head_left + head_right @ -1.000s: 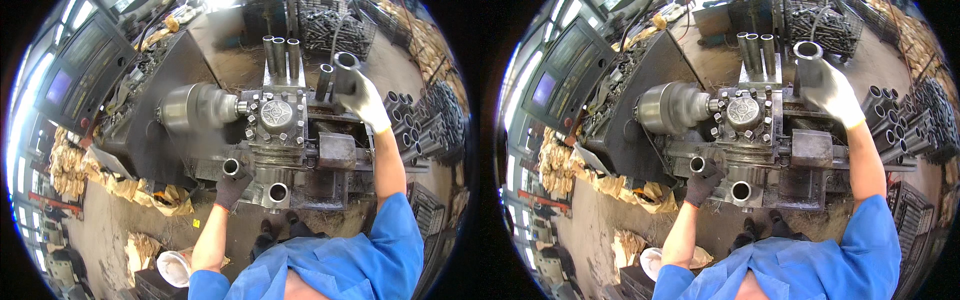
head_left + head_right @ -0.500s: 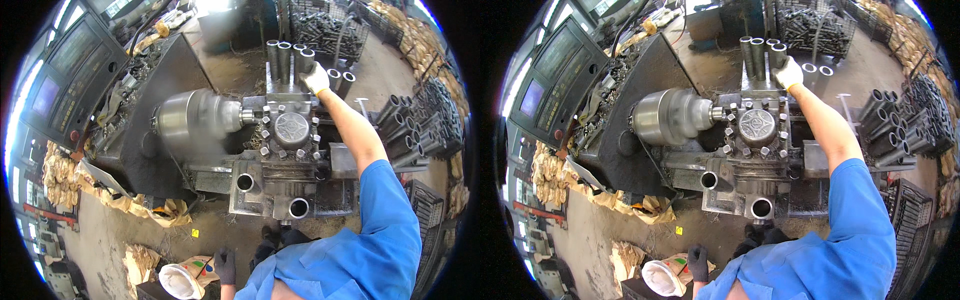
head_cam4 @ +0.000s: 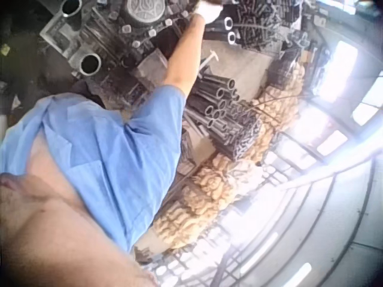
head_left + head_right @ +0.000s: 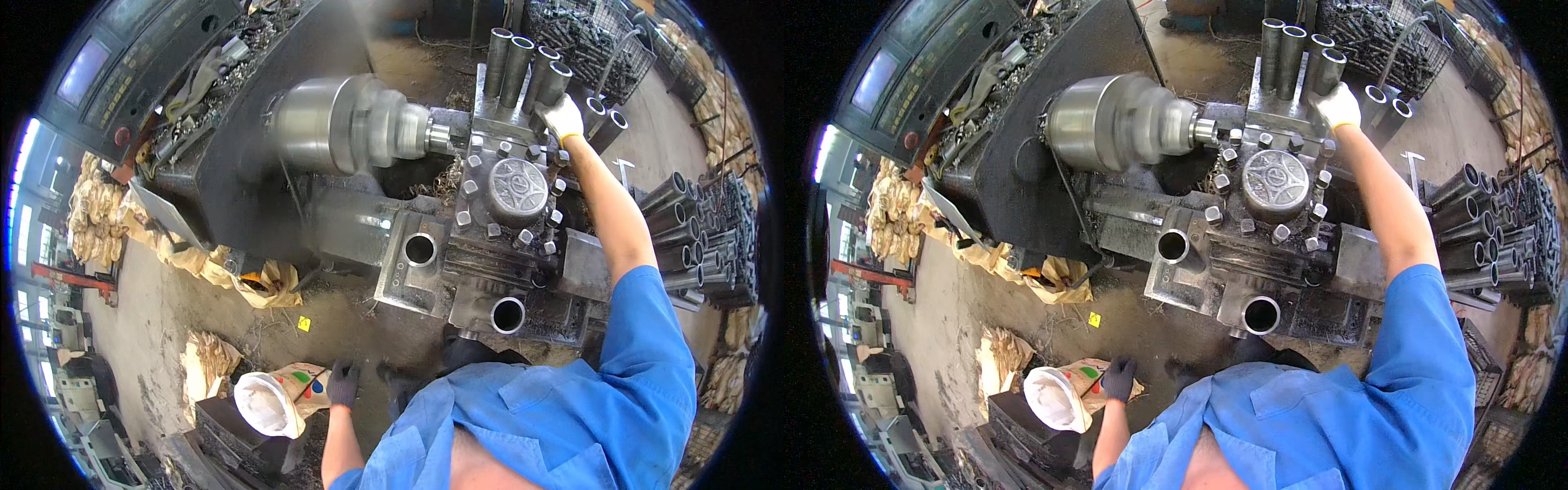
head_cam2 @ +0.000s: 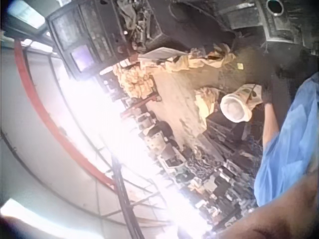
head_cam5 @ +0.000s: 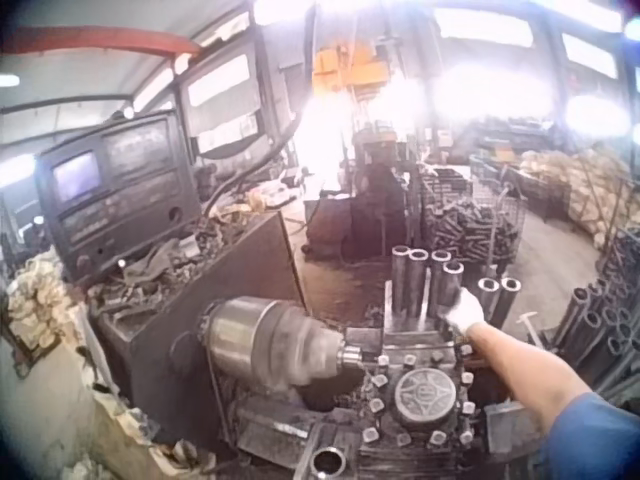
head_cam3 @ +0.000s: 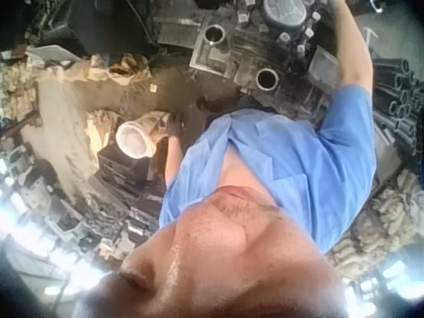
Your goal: The person operates a metal lathe in a workshop, loading cylindrical metal parts into the chuck, adjusting the machine controls, and removing finished parts. The person also measures a part with a caliper and places finished pieces into a wire basket.
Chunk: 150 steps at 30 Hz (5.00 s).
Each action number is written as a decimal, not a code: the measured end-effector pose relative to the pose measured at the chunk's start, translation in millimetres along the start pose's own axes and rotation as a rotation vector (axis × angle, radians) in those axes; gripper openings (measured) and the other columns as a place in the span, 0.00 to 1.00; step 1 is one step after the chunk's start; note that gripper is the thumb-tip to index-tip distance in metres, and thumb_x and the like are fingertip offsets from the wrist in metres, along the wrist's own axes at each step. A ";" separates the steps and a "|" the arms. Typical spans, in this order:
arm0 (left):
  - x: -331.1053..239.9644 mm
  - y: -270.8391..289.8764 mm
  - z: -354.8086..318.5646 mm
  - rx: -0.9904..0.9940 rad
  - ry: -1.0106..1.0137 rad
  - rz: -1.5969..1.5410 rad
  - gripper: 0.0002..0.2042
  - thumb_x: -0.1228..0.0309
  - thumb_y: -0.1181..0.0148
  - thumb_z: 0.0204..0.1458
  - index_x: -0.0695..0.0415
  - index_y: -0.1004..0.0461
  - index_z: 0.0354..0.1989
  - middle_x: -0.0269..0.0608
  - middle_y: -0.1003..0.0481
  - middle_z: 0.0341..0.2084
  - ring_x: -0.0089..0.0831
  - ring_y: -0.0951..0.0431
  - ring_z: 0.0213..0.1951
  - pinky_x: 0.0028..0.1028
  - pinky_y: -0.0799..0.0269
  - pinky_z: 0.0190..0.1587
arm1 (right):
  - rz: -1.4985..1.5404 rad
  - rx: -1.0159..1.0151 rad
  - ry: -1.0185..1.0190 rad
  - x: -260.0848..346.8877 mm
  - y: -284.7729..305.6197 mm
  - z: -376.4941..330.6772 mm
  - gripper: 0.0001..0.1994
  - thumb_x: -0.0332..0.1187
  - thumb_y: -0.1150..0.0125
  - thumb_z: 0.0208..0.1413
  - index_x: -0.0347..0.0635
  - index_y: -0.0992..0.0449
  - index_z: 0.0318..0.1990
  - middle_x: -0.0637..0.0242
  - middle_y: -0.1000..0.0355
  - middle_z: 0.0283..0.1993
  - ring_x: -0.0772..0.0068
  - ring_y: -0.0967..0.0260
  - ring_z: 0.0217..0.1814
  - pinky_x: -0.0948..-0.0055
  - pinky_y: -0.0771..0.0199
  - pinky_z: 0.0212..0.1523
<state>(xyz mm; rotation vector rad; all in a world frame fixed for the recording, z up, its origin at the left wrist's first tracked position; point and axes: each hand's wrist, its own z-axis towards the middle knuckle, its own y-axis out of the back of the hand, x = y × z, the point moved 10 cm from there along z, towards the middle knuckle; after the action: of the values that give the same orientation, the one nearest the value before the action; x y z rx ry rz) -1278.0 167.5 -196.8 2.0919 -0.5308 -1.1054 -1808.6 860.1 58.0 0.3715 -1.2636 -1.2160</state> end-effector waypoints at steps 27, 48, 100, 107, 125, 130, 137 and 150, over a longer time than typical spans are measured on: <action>26.2 217.7 272.7 -0.210 -0.020 -1.055 0.18 0.53 0.42 0.71 0.57 0.24 0.49 0.39 0.22 0.35 0.32 0.23 0.32 0.35 0.26 0.33 | 0.060 0.772 0.464 243.3 34.9 -111.6 0.28 0.38 0.31 0.51 0.32 0.21 0.59 0.48 0.16 0.50 0.54 0.17 0.51 0.58 0.20 0.57; -151.8 114.6 154.8 -0.171 -0.226 -0.941 0.14 0.59 0.36 0.66 0.56 0.22 0.51 0.39 0.21 0.38 0.33 0.22 0.33 0.39 0.21 0.39 | 0.305 0.134 0.341 241.0 39.2 3.1 0.42 0.44 0.27 0.57 0.33 0.36 0.75 0.43 0.25 0.68 0.54 0.22 0.63 0.63 0.24 0.68; -571.6 181.4 15.0 -0.163 -1.149 -0.114 0.39 0.57 0.27 0.53 0.63 0.33 0.71 0.60 0.24 0.60 0.52 0.22 0.61 0.46 0.29 0.67 | -0.494 0.178 1.051 303.9 168.2 -140.3 0.16 0.43 0.28 0.48 0.46 0.20 0.41 0.56 0.20 0.34 0.51 0.17 0.38 0.56 0.16 0.40; -245.0 93.9 80.7 -0.124 -0.484 -0.204 0.20 0.65 0.32 0.60 0.61 0.22 0.57 0.51 0.16 0.47 0.43 0.16 0.49 0.41 0.23 0.55 | -0.523 0.438 0.587 203.0 104.2 -89.4 0.16 0.41 0.28 0.42 0.43 0.12 0.37 0.49 0.16 0.36 0.45 0.15 0.40 0.51 0.15 0.42; 21.5 109.9 230.0 -0.320 0.000 -1.281 0.18 0.50 0.43 0.70 0.52 0.23 0.36 0.32 0.27 0.23 0.28 0.27 0.24 0.30 0.32 0.28 | -0.139 0.913 0.521 124.1 -34.9 -119.4 0.25 0.45 0.22 0.40 0.29 0.15 0.37 0.40 0.18 0.34 0.46 0.17 0.37 0.51 0.20 0.39; 53.7 178.4 262.4 -0.558 0.173 -1.241 0.25 0.42 0.44 0.69 0.54 0.22 0.38 0.37 0.24 0.25 0.32 0.28 0.21 0.31 0.32 0.25 | -0.192 0.883 0.550 133.4 -32.5 -122.8 0.25 0.43 0.23 0.38 0.31 0.16 0.41 0.41 0.19 0.35 0.41 0.17 0.39 0.50 0.20 0.41; 25.5 188.5 262.8 -0.443 0.203 -1.260 0.28 0.35 0.47 0.67 0.48 0.26 0.30 0.31 0.31 0.17 0.30 0.36 0.16 0.32 0.37 0.20 | -0.304 0.949 0.452 144.2 -45.8 -123.0 0.28 0.45 0.21 0.35 0.35 0.14 0.43 0.43 0.17 0.40 0.43 0.16 0.44 0.52 0.19 0.44; -7.2 186.9 242.7 -0.172 0.203 -1.515 0.24 0.38 0.50 0.69 0.37 0.33 0.24 0.17 0.35 0.15 0.21 0.39 0.16 0.27 0.43 0.21 | -0.354 1.044 0.442 137.3 -67.7 -125.9 0.18 0.42 0.27 0.41 0.37 0.12 0.36 0.45 0.16 0.36 0.49 0.17 0.36 0.53 0.20 0.40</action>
<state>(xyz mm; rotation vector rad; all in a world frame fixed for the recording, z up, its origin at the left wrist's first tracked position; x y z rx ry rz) -1490.2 -48.2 -148.8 2.2432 1.4440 -1.4971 -1756.2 670.7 32.8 1.5813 -1.3752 -0.5868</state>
